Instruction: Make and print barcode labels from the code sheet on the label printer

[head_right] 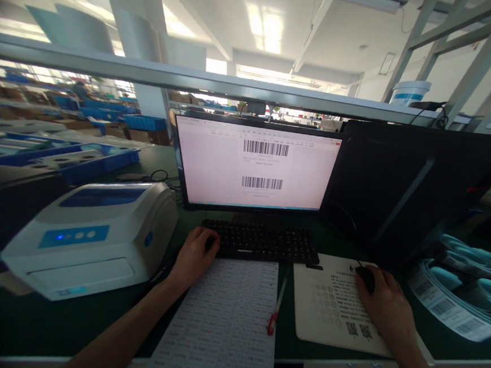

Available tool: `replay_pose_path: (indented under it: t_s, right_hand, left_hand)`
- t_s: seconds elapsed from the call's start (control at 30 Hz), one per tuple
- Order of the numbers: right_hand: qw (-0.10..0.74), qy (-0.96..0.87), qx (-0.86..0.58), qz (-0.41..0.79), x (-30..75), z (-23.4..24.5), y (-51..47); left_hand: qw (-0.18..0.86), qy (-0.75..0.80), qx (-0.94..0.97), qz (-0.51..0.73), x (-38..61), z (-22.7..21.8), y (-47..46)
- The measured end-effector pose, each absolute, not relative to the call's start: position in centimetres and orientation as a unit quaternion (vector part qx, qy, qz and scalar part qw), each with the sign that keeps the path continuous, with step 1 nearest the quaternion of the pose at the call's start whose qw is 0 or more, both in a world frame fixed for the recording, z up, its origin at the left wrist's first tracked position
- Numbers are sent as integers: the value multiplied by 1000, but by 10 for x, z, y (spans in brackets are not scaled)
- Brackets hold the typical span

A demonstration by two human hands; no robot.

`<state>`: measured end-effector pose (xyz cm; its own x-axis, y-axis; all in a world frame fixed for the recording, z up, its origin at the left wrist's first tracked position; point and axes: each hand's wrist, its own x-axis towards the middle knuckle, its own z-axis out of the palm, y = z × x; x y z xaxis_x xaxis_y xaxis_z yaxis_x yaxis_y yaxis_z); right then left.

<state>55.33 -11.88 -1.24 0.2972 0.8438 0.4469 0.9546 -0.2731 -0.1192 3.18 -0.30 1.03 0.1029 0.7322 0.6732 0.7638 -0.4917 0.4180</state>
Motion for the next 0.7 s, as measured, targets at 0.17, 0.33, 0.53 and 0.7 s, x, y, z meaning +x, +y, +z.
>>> replay_pose_path:
  t_s: [0.17,0.33,0.53,0.7]
  right_hand:
    - [176,-568,-791,-144,552,-10,-120]
    - [177,-567,-792,-139,550,-8,-121]
    - [173,-563,-796,-140,550,-9,-120]
    - [176,-567,-792,-143,550,-9,-120]
  left_hand:
    - [14,-502,-745,-440,32,9,-3]
    - [11,-503,-746,-436,31,10,-4]
    - [12,-510,-744,-432,32,10,-3]
    - [7,-508,-747,-429,32,11,-3]
